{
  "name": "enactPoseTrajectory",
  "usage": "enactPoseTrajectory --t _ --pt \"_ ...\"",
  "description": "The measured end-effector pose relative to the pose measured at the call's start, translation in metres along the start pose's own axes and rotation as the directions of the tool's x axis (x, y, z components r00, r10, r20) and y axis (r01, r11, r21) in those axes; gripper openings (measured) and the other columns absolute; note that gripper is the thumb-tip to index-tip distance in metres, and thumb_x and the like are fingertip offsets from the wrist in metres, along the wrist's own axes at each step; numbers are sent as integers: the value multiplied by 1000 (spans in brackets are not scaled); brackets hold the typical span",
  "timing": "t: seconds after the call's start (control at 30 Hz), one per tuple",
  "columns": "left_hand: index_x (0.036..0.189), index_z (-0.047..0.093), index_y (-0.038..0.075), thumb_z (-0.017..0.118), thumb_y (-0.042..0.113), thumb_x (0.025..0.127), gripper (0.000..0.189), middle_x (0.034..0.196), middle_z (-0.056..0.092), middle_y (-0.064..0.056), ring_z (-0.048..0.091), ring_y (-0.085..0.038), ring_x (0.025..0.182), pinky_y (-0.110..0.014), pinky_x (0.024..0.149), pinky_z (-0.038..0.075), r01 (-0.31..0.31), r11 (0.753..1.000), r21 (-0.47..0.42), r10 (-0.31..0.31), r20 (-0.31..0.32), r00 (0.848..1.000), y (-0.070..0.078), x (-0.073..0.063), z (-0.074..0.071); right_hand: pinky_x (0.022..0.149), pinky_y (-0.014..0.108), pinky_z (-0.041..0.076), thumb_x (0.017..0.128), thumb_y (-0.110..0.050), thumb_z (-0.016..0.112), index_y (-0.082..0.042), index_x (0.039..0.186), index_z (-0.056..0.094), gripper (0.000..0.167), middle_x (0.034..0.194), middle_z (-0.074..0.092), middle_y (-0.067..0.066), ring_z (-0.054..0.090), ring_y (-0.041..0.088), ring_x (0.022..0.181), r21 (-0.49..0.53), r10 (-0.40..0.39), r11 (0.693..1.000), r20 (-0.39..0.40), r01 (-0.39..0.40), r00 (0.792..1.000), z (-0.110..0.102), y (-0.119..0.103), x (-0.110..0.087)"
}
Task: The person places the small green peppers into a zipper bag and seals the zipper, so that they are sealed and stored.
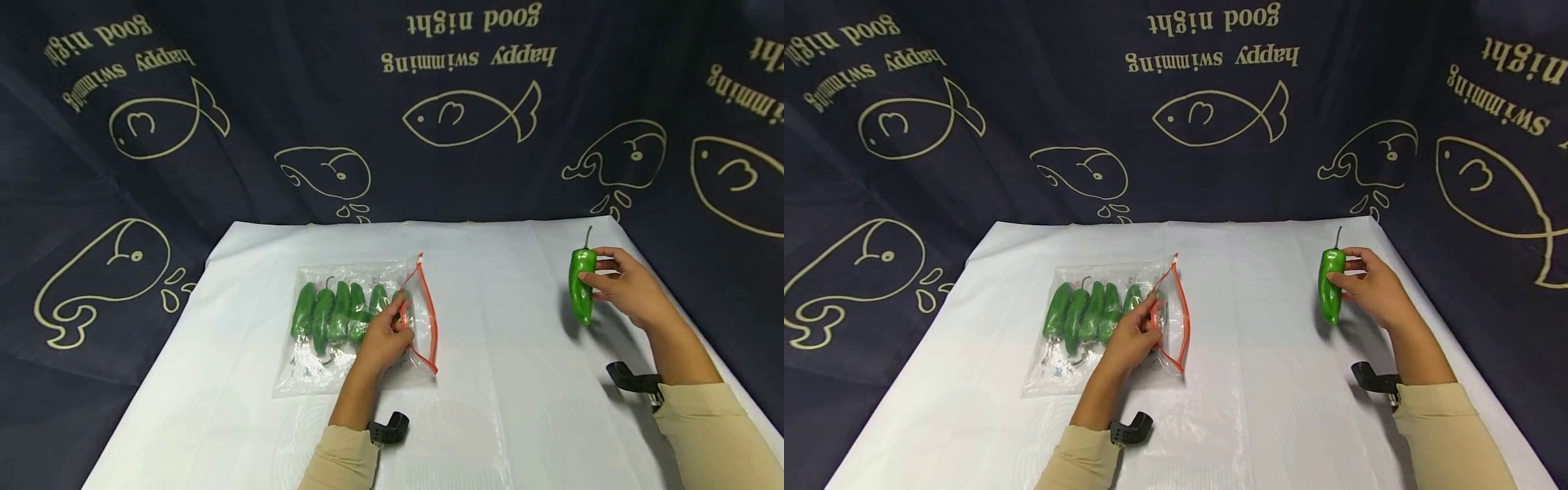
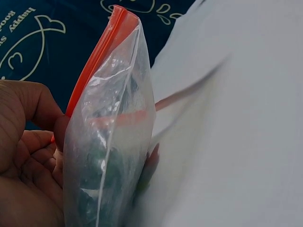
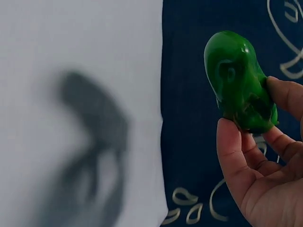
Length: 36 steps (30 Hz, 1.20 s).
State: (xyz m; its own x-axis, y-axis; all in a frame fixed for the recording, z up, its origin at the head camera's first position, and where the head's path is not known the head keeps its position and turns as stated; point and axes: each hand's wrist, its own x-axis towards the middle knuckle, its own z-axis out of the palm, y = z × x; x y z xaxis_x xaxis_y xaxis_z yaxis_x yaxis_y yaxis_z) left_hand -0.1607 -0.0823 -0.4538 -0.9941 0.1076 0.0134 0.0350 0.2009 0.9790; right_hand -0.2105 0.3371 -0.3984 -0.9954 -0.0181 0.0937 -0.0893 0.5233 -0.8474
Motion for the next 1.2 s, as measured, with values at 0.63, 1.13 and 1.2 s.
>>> enactPoseTrajectory --t 0.63,1.13,1.2 --pt "151 41 5 55 -8 76 77 70 47 0 43 -9 61 -20 51 38 -10 1000 -1 10 -3 1000 -1 -2 2 73 36 58 95 -10 64 3 146 33 61 128 44 27 57 12 92 238 -10 971 99 -14 995 90 -52 15" --pt "151 40 2 55 -7 75 77 70 49 2 44 -9 60 -19 52 39 -15 1000 -8 15 2 1000 -2 -3 2 74 41 58 91 -3 66 2 139 39 55 126 48 28 60 26 96 315 -59 949 231 -17 971 169 -75 17" --pt "151 40 2 55 -6 75 77 70 49 1 44 -9 60 -19 51 39 -15 1000 -8 15 -2 1000 0 -3 1 75 43 58 91 -3 67 1 139 40 55 126 48 27 61 28 98 314 -66 949 246 -15 967 177 -80 17"
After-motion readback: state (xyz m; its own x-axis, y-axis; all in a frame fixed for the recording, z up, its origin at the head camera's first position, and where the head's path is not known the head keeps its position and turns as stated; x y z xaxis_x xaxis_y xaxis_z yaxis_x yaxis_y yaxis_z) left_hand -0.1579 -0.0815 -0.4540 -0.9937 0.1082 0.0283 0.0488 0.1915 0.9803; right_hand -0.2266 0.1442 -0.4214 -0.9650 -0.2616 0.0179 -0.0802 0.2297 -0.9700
